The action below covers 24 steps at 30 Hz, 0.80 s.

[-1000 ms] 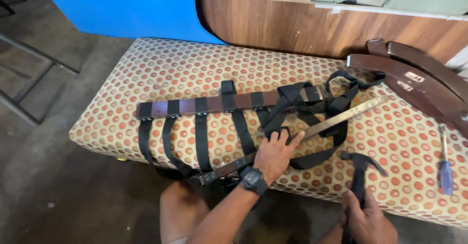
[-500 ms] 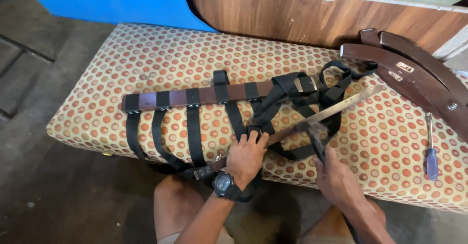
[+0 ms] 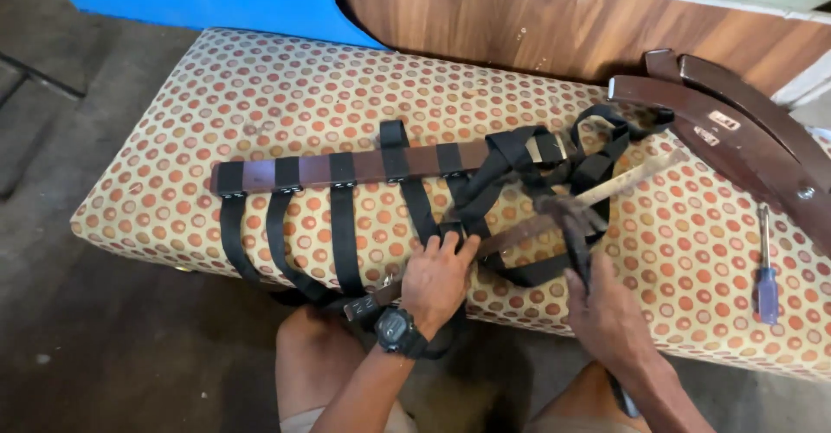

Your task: Securing webbing straps to a wooden furniture frame using a screwdriver and hammer

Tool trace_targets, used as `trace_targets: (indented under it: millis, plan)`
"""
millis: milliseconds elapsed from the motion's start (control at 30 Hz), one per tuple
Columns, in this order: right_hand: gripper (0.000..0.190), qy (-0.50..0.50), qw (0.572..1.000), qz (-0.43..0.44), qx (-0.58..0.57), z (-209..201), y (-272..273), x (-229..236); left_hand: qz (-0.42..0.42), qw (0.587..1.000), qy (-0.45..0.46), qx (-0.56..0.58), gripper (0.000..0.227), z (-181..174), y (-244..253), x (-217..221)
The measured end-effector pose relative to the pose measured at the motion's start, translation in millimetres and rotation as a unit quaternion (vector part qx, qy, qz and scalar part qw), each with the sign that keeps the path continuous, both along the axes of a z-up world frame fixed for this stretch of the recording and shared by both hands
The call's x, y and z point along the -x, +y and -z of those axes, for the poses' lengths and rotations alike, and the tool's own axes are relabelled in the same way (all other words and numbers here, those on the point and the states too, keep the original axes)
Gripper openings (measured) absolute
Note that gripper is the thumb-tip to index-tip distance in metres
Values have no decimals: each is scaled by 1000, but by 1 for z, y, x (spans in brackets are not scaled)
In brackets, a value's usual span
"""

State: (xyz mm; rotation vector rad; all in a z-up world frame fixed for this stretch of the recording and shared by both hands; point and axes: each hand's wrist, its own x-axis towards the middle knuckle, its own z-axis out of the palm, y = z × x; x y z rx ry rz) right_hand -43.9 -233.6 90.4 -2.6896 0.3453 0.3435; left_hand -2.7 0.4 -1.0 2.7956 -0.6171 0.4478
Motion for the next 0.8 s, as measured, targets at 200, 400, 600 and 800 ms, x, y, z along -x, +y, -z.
trace_targets:
  millis: [200, 400, 600, 800]
  plan:
    - [26, -2, 998, -62, -15, 5, -12, -6, -5, 1000, -9, -2, 47, 4, 1, -4]
    - [27, 61, 997, -13, -55, 18, 0, 21, -45, 998, 43, -11, 67, 9, 20, 17]
    - [31, -6, 997, -69, -30, 15, 27, 32, -67, 991, 73, 89, 61, 36, 24, 17]
    - [29, 27, 996, -80, 34, 34, 34, 38, -53, 995, -3, 85, 31, 35, 25, 18]
